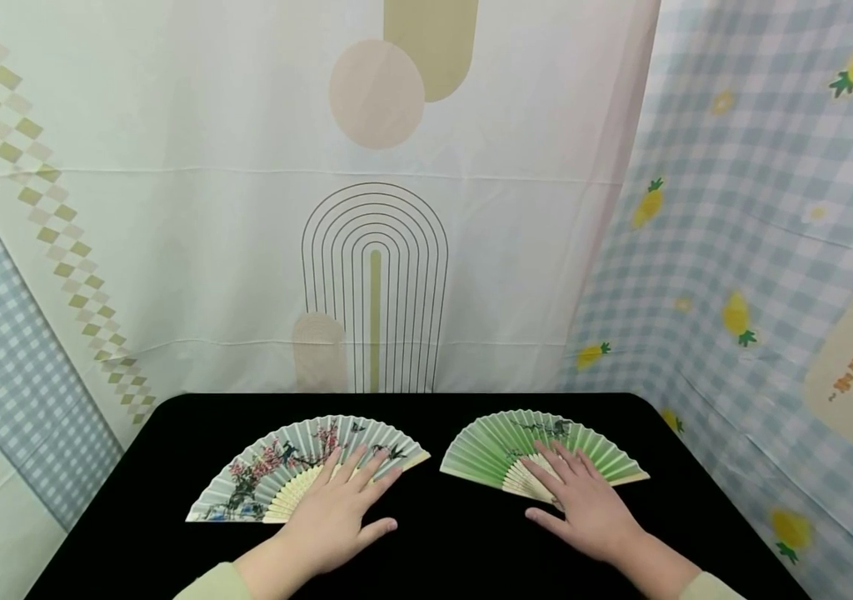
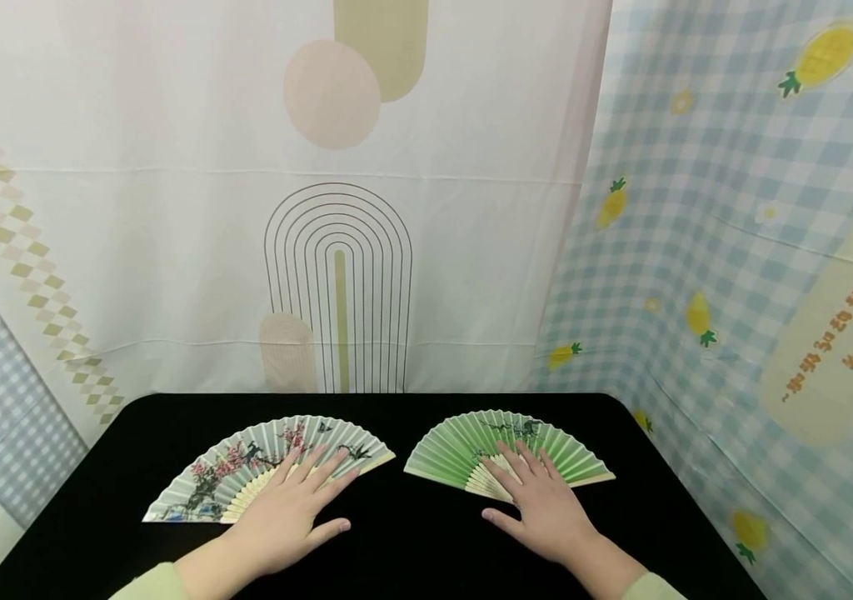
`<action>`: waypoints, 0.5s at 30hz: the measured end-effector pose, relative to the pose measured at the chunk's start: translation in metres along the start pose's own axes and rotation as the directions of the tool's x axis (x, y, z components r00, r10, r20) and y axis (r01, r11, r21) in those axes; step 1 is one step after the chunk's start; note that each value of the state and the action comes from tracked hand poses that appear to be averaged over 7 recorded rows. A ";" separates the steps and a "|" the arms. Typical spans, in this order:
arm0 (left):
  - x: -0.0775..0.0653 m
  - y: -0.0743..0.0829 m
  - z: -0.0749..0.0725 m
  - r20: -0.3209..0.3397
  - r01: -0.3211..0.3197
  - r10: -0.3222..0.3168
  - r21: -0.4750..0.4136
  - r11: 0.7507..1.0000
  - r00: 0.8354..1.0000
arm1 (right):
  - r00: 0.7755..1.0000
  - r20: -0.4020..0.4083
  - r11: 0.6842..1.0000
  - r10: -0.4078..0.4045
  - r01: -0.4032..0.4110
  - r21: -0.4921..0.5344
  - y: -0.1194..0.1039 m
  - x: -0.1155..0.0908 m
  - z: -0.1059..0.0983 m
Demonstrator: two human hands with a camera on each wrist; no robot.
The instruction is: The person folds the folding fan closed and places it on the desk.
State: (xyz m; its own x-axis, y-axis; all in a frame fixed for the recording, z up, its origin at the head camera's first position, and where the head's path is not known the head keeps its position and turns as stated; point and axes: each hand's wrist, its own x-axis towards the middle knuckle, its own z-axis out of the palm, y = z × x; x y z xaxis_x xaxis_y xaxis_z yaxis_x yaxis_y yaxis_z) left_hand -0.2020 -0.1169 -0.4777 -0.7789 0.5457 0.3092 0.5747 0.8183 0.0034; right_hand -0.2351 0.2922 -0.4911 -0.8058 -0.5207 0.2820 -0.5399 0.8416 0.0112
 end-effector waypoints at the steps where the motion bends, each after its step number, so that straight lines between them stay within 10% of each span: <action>1: 0.001 0.000 -0.001 0.006 0.003 -0.003 0.001 1.000 1.000 | 1.000 0.001 1.000 0.004 -0.004 -0.005 0.001 0.000 0.000; 15: 0.014 0.002 0.000 0.044 0.019 -0.019 0.006 1.000 0.999 | 0.998 0.025 0.998 0.061 -0.061 0.026 0.018 -0.002 0.002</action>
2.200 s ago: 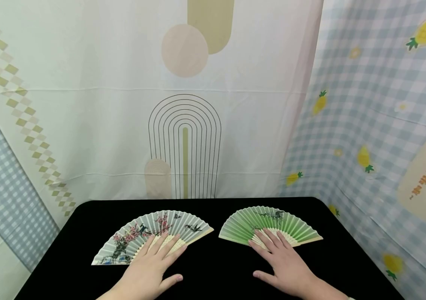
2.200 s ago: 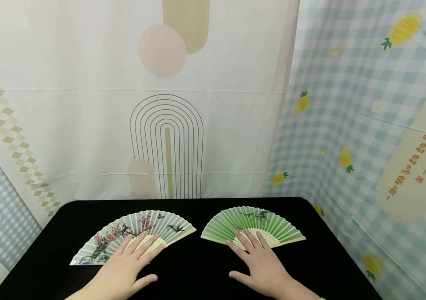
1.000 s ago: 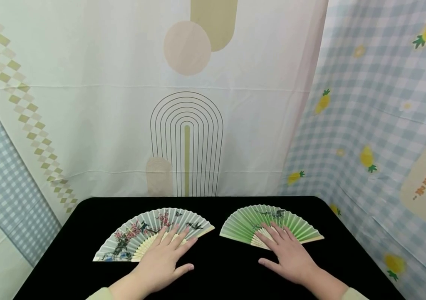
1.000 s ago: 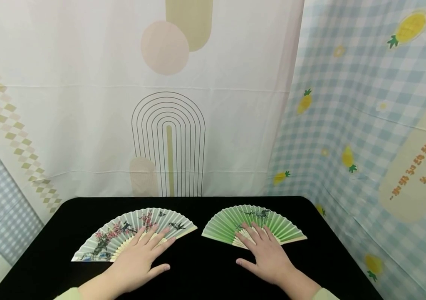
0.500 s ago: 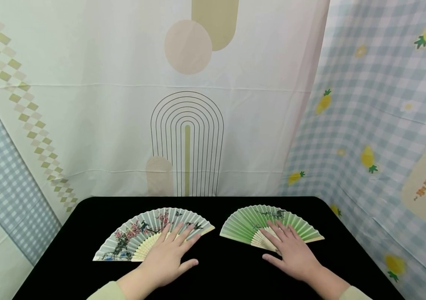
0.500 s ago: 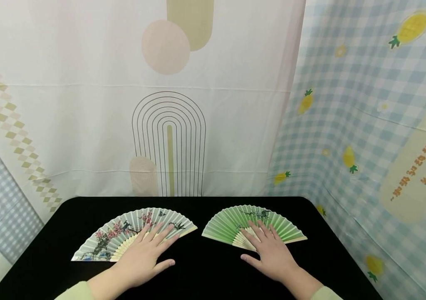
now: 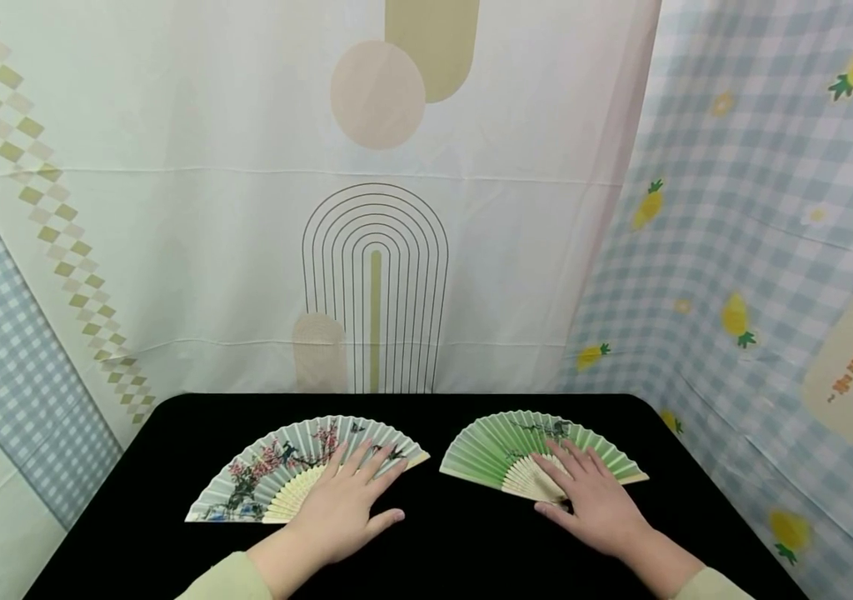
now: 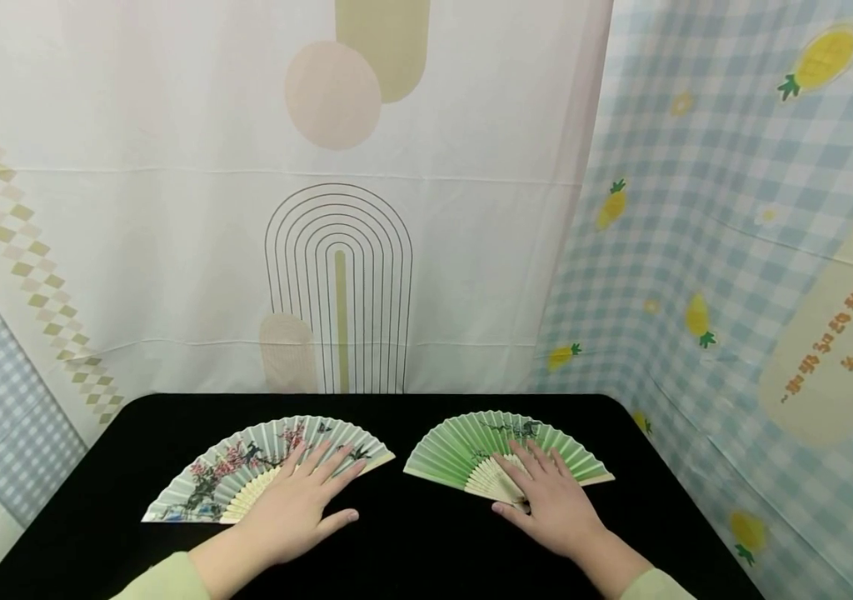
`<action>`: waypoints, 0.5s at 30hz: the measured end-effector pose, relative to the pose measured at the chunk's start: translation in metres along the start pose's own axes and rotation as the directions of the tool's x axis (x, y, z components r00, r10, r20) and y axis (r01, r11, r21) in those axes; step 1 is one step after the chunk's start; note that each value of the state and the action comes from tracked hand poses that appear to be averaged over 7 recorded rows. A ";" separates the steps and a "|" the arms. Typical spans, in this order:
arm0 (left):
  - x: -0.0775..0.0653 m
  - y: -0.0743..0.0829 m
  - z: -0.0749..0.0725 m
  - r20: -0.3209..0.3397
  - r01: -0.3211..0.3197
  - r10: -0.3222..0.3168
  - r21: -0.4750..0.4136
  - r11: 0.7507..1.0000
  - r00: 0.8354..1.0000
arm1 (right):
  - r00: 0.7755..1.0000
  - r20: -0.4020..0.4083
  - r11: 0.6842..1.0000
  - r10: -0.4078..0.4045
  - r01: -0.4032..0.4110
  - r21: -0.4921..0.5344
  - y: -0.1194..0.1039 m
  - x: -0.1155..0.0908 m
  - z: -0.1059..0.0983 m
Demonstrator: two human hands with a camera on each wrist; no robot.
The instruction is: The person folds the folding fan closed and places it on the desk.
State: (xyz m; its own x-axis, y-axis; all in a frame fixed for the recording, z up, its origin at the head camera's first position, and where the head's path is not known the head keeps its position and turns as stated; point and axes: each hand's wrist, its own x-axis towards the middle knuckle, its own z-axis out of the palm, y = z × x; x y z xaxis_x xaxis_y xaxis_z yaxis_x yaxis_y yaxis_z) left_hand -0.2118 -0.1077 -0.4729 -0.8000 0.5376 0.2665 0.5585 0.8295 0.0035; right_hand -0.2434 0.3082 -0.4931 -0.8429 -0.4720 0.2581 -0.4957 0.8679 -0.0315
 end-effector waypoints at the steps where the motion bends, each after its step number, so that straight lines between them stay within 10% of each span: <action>1: 0.001 0.000 0.001 0.002 0.002 -0.002 0.003 1.000 1.000 | 1.000 0.000 1.000 0.000 0.000 0.002 0.001 0.000 0.001; 15: 0.013 -0.003 0.007 0.028 0.031 -0.030 -0.016 0.999 0.999 | 0.996 0.070 0.999 0.045 -0.047 0.021 0.019 0.002 0.004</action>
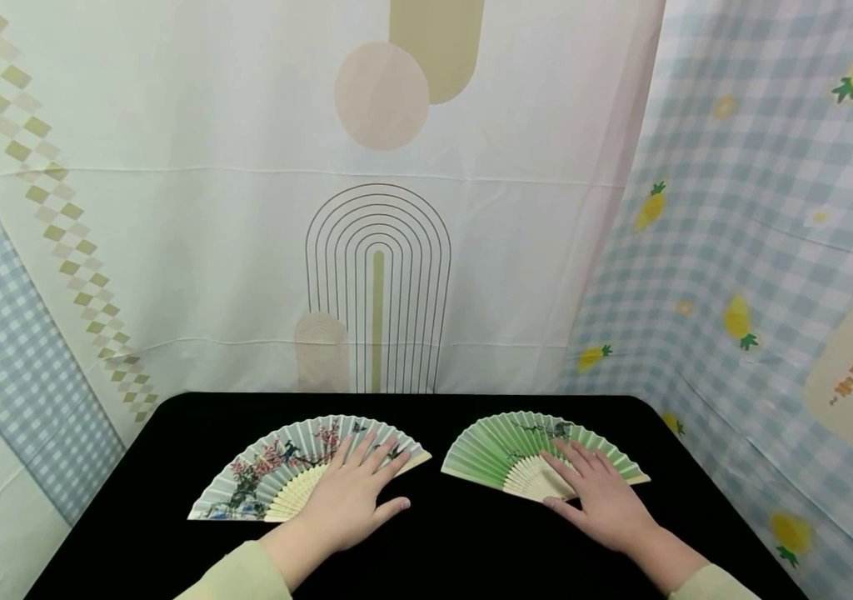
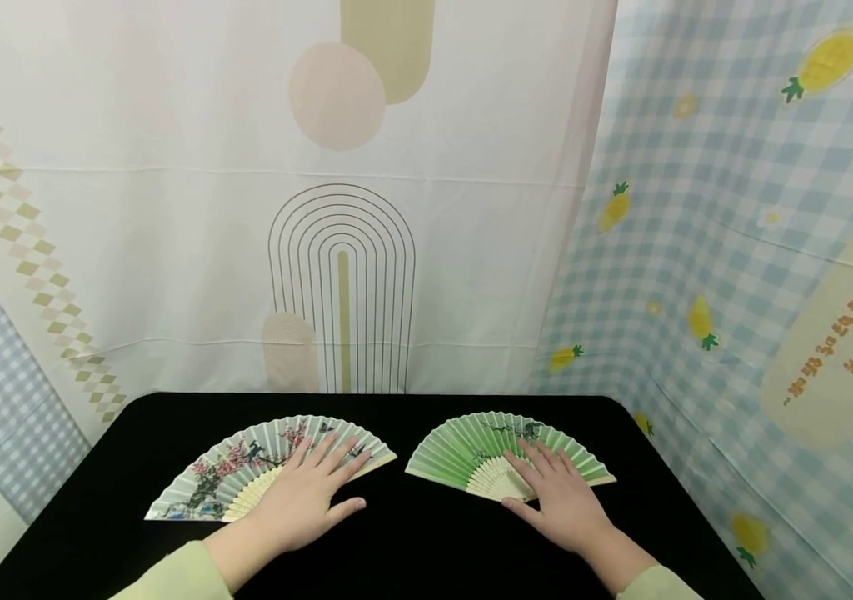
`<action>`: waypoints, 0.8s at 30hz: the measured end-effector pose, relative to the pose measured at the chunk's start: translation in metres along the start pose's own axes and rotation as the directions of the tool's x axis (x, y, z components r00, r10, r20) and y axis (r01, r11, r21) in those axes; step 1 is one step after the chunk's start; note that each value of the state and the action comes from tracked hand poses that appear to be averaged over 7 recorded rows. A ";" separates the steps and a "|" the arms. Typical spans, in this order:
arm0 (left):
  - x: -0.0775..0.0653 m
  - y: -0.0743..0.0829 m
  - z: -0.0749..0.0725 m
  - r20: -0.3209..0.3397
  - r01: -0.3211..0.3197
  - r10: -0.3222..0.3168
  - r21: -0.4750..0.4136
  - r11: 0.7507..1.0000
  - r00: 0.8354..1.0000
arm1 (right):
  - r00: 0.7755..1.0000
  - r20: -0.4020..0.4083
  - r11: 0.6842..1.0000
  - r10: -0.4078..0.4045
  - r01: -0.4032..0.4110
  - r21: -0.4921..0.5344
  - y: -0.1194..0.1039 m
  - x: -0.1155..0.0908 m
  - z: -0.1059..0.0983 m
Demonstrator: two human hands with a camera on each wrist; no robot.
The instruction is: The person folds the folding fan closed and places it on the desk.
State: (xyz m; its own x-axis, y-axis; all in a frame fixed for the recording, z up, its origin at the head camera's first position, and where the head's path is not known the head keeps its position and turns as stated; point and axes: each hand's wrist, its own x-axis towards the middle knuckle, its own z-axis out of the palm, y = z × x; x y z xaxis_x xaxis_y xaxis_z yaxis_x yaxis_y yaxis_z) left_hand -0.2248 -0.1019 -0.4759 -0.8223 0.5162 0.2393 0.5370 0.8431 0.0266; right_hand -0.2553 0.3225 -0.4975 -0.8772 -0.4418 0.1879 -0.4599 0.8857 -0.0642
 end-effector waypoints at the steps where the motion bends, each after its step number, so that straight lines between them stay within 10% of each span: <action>1: 0.001 0.000 0.000 0.007 0.004 -0.004 -0.003 1.000 1.000 | 1.000 0.001 1.000 -0.001 0.001 0.000 0.001 0.000 0.000; 24: 0.023 0.007 0.010 0.059 0.038 -0.036 -0.032 0.999 0.998 | 0.999 -0.015 0.999 0.030 -0.030 0.015 0.025 -0.002 0.004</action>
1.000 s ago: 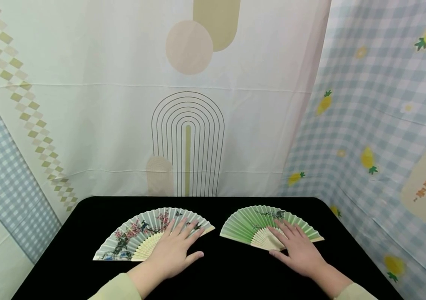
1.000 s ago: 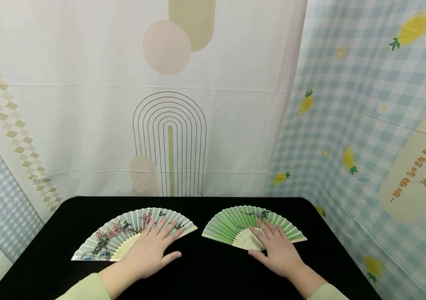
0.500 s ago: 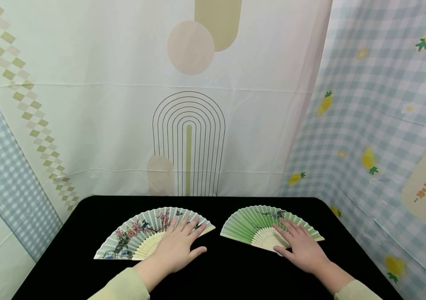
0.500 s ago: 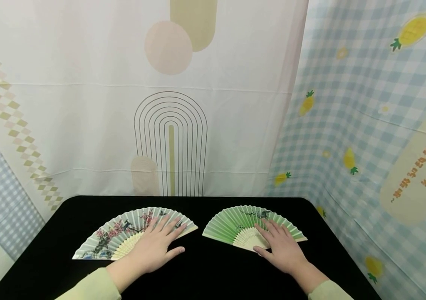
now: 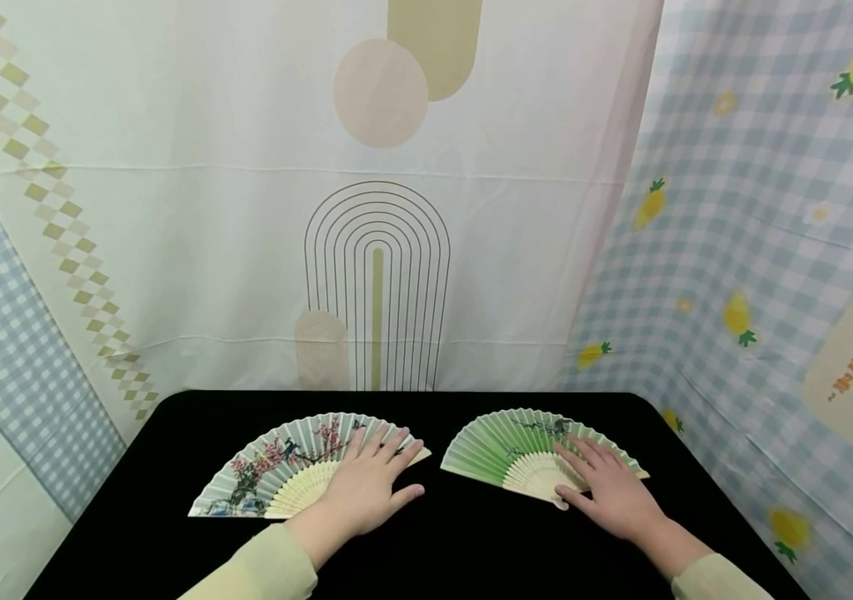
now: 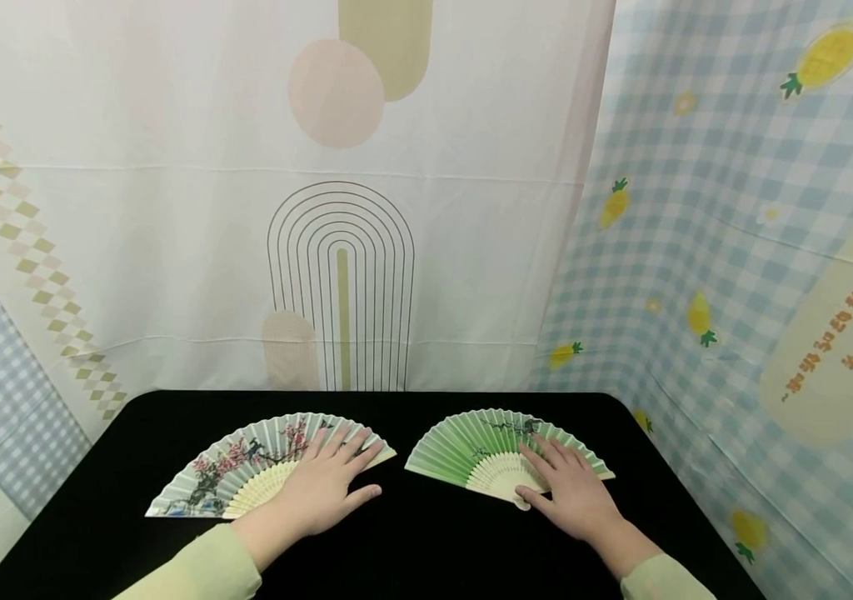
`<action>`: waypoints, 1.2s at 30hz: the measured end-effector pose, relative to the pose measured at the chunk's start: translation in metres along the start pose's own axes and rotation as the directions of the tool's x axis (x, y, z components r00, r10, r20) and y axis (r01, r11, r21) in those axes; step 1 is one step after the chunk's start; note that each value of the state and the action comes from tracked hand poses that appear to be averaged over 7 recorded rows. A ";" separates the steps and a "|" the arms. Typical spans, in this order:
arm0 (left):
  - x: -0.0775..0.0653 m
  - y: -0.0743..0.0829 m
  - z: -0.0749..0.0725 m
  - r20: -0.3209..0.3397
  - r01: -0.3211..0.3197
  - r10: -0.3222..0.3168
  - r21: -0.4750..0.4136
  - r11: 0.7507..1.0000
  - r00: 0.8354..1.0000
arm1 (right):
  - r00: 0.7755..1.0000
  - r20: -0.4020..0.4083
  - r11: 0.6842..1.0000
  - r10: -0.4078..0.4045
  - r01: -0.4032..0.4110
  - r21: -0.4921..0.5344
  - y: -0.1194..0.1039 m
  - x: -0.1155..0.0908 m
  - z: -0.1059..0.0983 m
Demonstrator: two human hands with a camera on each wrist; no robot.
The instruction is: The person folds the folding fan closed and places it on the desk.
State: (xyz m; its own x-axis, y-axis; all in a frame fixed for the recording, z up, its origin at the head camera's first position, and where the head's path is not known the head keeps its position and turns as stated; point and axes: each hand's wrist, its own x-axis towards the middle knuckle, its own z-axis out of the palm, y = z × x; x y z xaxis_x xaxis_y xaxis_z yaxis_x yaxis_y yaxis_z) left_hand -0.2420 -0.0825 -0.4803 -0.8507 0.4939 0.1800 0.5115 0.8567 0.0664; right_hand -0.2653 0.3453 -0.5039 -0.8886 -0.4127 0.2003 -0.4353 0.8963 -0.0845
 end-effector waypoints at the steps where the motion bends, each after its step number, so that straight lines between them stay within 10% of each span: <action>1: 0.001 0.000 0.001 -0.004 0.000 0.000 -0.004 1.000 1.000 | 1.000 0.000 1.000 0.003 -0.003 0.000 0.001 0.000 0.000; 36: 0.037 0.010 0.014 0.099 0.077 -0.071 -0.052 0.996 0.992 | 0.995 0.035 0.994 0.096 -0.098 0.049 0.031 -0.004 -0.002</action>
State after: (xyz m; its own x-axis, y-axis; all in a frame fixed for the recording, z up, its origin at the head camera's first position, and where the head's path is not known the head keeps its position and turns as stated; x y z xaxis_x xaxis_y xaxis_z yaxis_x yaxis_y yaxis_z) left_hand -0.2700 -0.0532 -0.4868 -0.8928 0.4439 0.0763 0.4503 0.8832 0.1313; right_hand -0.2751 0.3746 -0.5052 -0.9308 -0.3303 0.1565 -0.3530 0.9233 -0.1512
